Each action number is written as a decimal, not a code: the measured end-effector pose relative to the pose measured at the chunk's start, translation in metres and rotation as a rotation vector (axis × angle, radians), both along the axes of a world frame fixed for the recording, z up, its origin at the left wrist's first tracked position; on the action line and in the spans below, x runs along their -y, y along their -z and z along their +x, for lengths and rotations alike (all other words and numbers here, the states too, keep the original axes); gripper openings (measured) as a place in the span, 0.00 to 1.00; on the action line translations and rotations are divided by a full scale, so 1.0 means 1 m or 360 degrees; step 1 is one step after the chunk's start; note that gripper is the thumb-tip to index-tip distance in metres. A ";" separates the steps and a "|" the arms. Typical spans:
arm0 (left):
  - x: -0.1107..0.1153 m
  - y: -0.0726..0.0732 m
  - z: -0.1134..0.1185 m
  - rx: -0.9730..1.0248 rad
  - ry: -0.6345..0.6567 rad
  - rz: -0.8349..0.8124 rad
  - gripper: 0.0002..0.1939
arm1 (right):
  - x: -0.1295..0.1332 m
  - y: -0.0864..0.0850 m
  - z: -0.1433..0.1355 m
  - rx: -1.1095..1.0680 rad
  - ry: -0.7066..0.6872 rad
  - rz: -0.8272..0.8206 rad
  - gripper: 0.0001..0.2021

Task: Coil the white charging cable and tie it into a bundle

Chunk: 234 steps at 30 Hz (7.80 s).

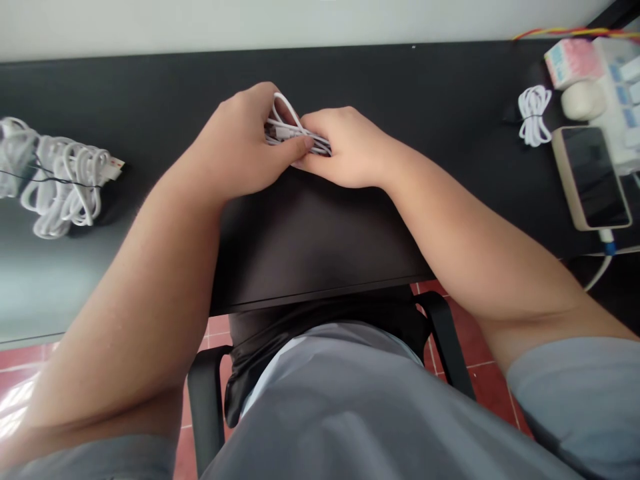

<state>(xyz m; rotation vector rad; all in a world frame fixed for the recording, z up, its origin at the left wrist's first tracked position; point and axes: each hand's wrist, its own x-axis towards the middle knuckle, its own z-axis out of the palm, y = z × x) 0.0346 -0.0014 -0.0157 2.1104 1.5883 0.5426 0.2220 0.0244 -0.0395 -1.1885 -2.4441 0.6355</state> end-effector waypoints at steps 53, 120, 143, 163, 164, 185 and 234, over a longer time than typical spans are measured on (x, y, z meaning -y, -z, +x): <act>-0.015 0.011 0.000 0.1754 0.0014 -0.0527 0.16 | 0.010 -0.005 0.005 -0.0649 0.0241 -0.0149 0.15; -0.017 0.014 0.003 0.1570 -0.0058 -0.0542 0.27 | 0.010 -0.005 0.006 -0.0658 0.0258 -0.0006 0.17; -0.013 0.015 0.008 0.1559 0.0002 -0.0442 0.25 | 0.007 -0.005 0.002 -0.0933 0.0333 -0.0179 0.20; -0.008 0.014 0.021 0.1593 -0.0294 -0.0168 0.22 | 0.007 0.002 -0.002 -0.0776 0.0415 -0.0138 0.18; -0.006 0.014 0.021 0.1558 -0.0294 -0.0144 0.21 | 0.007 0.002 -0.003 -0.0771 0.0421 -0.0126 0.18; -0.006 0.014 0.031 0.1626 -0.0453 -0.0028 0.18 | 0.012 0.003 -0.010 -0.0733 0.0362 0.0053 0.17; -0.015 0.027 0.027 0.1903 -0.0474 -0.0174 0.21 | 0.003 0.005 -0.007 -0.1190 0.0489 -0.0170 0.16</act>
